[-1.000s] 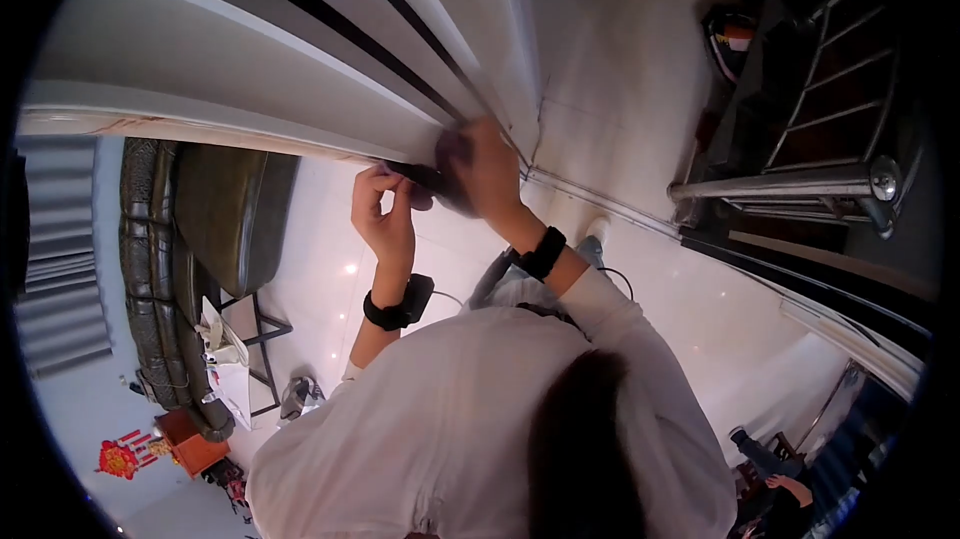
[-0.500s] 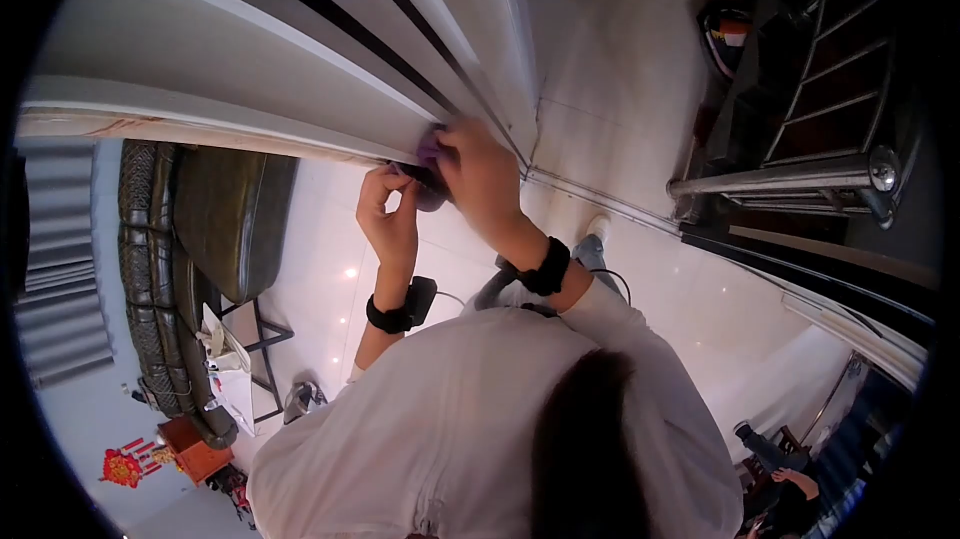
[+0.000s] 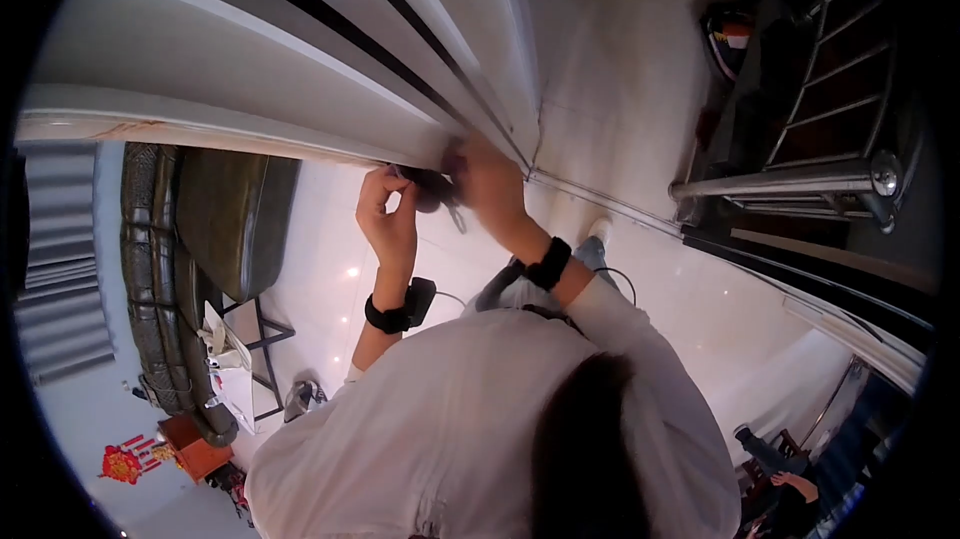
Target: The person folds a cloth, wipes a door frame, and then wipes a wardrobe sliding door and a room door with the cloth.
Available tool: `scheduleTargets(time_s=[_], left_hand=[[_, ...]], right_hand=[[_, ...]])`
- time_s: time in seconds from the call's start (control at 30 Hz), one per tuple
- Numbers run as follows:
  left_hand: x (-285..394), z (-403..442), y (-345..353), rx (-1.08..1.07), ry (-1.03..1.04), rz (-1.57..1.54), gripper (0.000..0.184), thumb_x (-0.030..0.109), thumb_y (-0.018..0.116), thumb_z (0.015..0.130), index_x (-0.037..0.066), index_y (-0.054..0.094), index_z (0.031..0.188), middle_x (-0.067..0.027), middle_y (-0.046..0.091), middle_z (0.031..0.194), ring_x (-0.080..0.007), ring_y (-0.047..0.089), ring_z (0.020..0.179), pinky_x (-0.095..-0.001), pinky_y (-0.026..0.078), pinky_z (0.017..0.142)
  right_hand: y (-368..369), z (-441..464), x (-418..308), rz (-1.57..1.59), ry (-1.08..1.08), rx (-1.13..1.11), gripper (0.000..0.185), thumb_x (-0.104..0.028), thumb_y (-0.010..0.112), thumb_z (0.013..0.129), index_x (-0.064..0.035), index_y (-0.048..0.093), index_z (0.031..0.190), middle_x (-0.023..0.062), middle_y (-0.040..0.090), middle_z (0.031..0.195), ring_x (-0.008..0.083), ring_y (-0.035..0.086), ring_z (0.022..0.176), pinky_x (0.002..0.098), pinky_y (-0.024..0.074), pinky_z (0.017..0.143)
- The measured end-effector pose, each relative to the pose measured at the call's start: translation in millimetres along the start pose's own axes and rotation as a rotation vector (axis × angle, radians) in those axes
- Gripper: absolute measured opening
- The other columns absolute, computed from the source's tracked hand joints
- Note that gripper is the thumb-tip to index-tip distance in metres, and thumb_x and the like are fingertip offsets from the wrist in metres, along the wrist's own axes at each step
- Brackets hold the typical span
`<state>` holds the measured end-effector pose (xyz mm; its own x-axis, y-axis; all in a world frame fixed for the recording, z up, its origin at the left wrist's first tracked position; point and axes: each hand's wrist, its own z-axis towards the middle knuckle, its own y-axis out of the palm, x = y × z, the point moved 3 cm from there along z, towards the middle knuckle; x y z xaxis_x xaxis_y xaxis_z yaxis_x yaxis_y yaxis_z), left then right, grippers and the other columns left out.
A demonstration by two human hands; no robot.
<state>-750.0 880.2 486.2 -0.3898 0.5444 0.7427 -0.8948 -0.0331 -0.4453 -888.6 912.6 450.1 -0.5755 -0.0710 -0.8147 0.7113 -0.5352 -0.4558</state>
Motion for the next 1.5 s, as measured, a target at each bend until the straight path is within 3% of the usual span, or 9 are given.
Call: scheduleTargets(time_s=[0.27, 0.43, 0.53, 0.7, 0.8, 0.93, 1.07, 1.23, 1.5], left_hand=[[1, 0, -1, -0.030, -0.105, -0.062, 0.014, -0.010, 0.063, 0.068, -0.002, 0.054, 0.074, -0.0088, 0.058, 0.081, -0.0193, 0.055, 0.075, -0.0268, 0.043, 0.073], [6, -5, 0, -0.021, -0.096, -0.047, 0.014, -0.011, 0.062, 0.068, -0.002, 0.054, 0.074, -0.0081, 0.058, 0.081, -0.0178, 0.055, 0.072, -0.0257, 0.043, 0.071], [8, 1, -1, -0.021, -0.090, -0.054, 0.014, -0.011, 0.062, 0.069, -0.002, 0.054, 0.075, -0.0078, 0.058, 0.081, -0.0165, 0.055, 0.071, -0.0244, 0.043, 0.070], [-7, -8, 6, 0.027, -0.041, -0.042, 0.014, -0.012, 0.061, 0.070, -0.002, 0.053, 0.078, -0.0086, 0.057, 0.082, -0.0148, 0.055, 0.070, -0.0240, 0.044, 0.069], [1, -4, 2, -0.020, -0.038, 0.067, 0.015, -0.012, 0.061, 0.070, -0.002, 0.053, 0.079, -0.0086, 0.057, 0.082, -0.0144, 0.055, 0.068, -0.0244, 0.045, 0.069], [5, -4, 3, -0.048, -0.007, 0.097, 0.013, -0.010, 0.060, 0.070, -0.001, 0.054, 0.077, -0.0112, 0.060, 0.088, -0.0210, 0.056, 0.067, -0.0275, 0.046, 0.065], [17, -17, 6, -0.058, -0.096, 0.022, 0.015, -0.010, 0.060, 0.070, 0.001, 0.058, 0.080, -0.0108, 0.061, 0.087, -0.0199, 0.057, 0.068, -0.0285, 0.046, 0.062], [74, -13, 1, 0.094, 0.420, 0.210, 0.021, -0.012, 0.063, 0.072, -0.003, 0.061, 0.091, -0.0158, 0.063, 0.098, -0.0274, 0.062, 0.085, -0.0297, 0.049, 0.075], [80, 9, 28, 0.219, 0.242, 0.168, 0.030, -0.012, 0.054, 0.077, -0.004, 0.058, 0.105, -0.0230, 0.056, 0.117, -0.0354, 0.056, 0.107, -0.0350, 0.046, 0.086]], right_hand=[[-25, 21, -51, 0.171, -0.225, 0.225, 0.025, 0.002, 0.063, 0.067, -0.0031, 0.057, 0.090, 0.0101, 0.061, 0.088, 0.0299, 0.061, 0.072, 0.0325, 0.0494, 0.062], [3, -3, 10, -0.072, 0.053, -0.092, 0.020, 0.001, 0.059, 0.070, -0.0046, 0.056, 0.089, 0.0134, 0.060, 0.084, 0.0331, 0.061, 0.074, 0.0381, 0.0485, 0.061], [-1, 2, -1, 0.038, 0.058, -0.050, 0.020, 0.001, 0.061, 0.069, -0.0047, 0.056, 0.089, 0.0128, 0.060, 0.084, 0.0329, 0.061, 0.073, 0.0374, 0.0488, 0.061], [-31, 22, -57, 0.220, -0.285, 0.206, 0.023, 0.003, 0.063, 0.068, -0.0055, 0.058, 0.089, 0.0096, 0.062, 0.092, 0.0307, 0.061, 0.077, 0.0353, 0.0500, 0.065], [-14, 12, -10, 0.114, -0.269, 0.091, 0.022, 0.002, 0.062, 0.069, -0.0064, 0.059, 0.089, 0.0102, 0.062, 0.090, 0.0310, 0.061, 0.077, 0.0362, 0.0495, 0.065], [3, -14, 31, 0.069, -0.028, -0.342, 0.020, -0.002, 0.060, 0.073, -0.0086, 0.061, 0.092, 0.0131, 0.062, 0.083, 0.0320, 0.060, 0.072, 0.0380, 0.0476, 0.061], [-18, 1, 16, 0.222, -0.035, -0.385, 0.018, -0.002, 0.060, 0.073, -0.0070, 0.062, 0.090, 0.0146, 0.062, 0.074, 0.0315, 0.060, 0.068, 0.0366, 0.0476, 0.060], [-73, 35, -39, 0.367, -0.189, 0.047, 0.028, 0.006, 0.060, 0.071, -0.0048, 0.060, 0.098, 0.0129, 0.063, 0.088, 0.0289, 0.062, 0.076, 0.0338, 0.0488, 0.067], [-58, 53, -55, 0.446, -0.220, 0.091, 0.027, 0.003, 0.060, 0.075, -0.0038, 0.058, 0.101, 0.0137, 0.062, 0.093, 0.0292, 0.061, 0.082, 0.0332, 0.0485, 0.070]])
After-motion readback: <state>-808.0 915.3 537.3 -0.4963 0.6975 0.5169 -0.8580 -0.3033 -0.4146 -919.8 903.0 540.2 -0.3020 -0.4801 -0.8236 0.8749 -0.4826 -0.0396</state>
